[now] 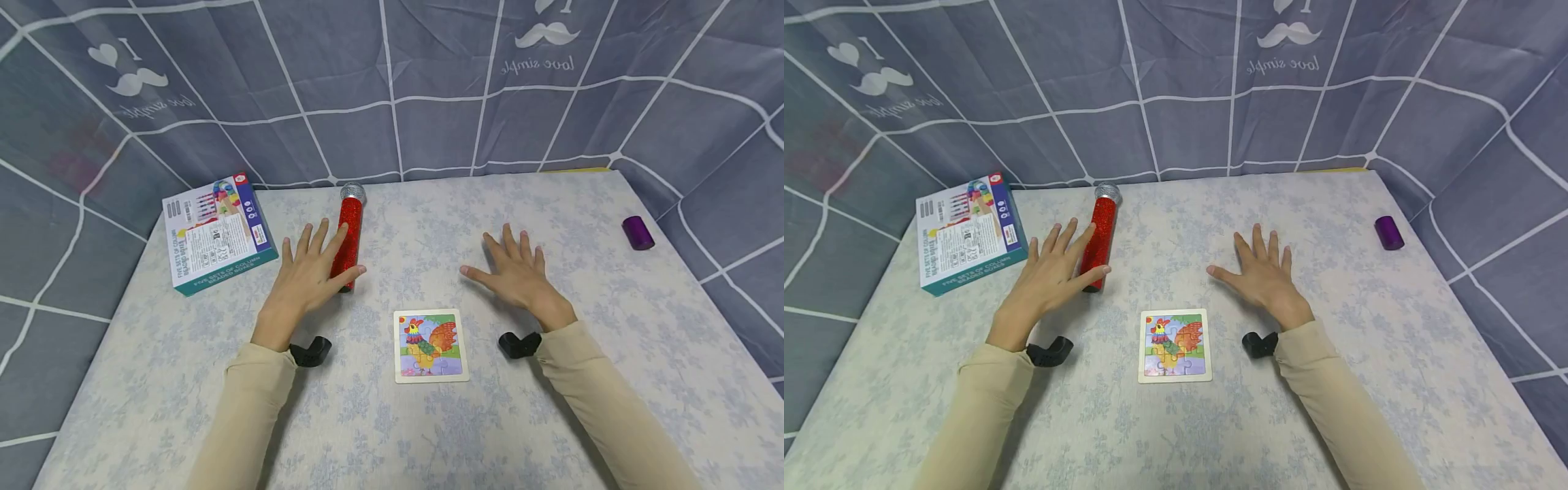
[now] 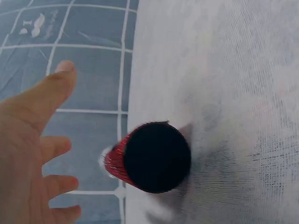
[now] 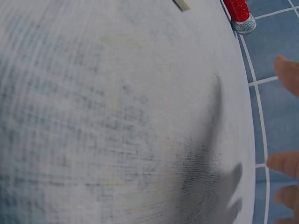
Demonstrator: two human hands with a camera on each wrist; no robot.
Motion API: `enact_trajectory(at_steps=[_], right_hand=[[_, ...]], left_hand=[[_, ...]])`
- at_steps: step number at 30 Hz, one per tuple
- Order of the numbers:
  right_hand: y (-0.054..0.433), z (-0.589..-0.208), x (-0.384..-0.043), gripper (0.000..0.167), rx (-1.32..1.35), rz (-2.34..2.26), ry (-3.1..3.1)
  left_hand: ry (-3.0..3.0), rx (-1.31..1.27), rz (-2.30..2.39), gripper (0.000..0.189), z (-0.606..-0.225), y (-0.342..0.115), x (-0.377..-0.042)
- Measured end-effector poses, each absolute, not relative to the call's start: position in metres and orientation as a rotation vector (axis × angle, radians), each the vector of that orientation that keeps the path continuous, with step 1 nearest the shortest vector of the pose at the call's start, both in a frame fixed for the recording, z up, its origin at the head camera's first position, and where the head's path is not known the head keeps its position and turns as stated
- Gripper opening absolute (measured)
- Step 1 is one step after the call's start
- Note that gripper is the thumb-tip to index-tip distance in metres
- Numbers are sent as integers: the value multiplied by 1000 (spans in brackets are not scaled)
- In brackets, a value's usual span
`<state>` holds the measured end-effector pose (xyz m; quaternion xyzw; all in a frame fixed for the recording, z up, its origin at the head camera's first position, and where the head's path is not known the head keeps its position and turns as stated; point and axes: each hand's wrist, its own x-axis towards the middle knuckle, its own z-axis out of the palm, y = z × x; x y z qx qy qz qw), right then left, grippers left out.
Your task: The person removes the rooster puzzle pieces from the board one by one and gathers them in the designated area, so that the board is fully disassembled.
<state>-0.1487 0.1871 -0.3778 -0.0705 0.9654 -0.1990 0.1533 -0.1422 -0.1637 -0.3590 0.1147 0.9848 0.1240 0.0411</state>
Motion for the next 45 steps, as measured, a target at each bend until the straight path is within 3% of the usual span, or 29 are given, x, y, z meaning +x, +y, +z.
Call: enact_trajectory(at_steps=[13,22,33,45], right_hand=[[168,-374,-140,59,-619,-795,2756],[141,-367,-125,47,-800,-824,2672],[115,-370,-112,38,-847,-740,2562],[104,-376,-106,24,-851,-706,2568]], left_hand=[[2991,828,532,75,-341,-154,-92],[2770,1105,681,54,-363,-143,-70],[2709,994,803,43,-390,-134,-54],[2748,955,832,40,-396,-125,-49]])
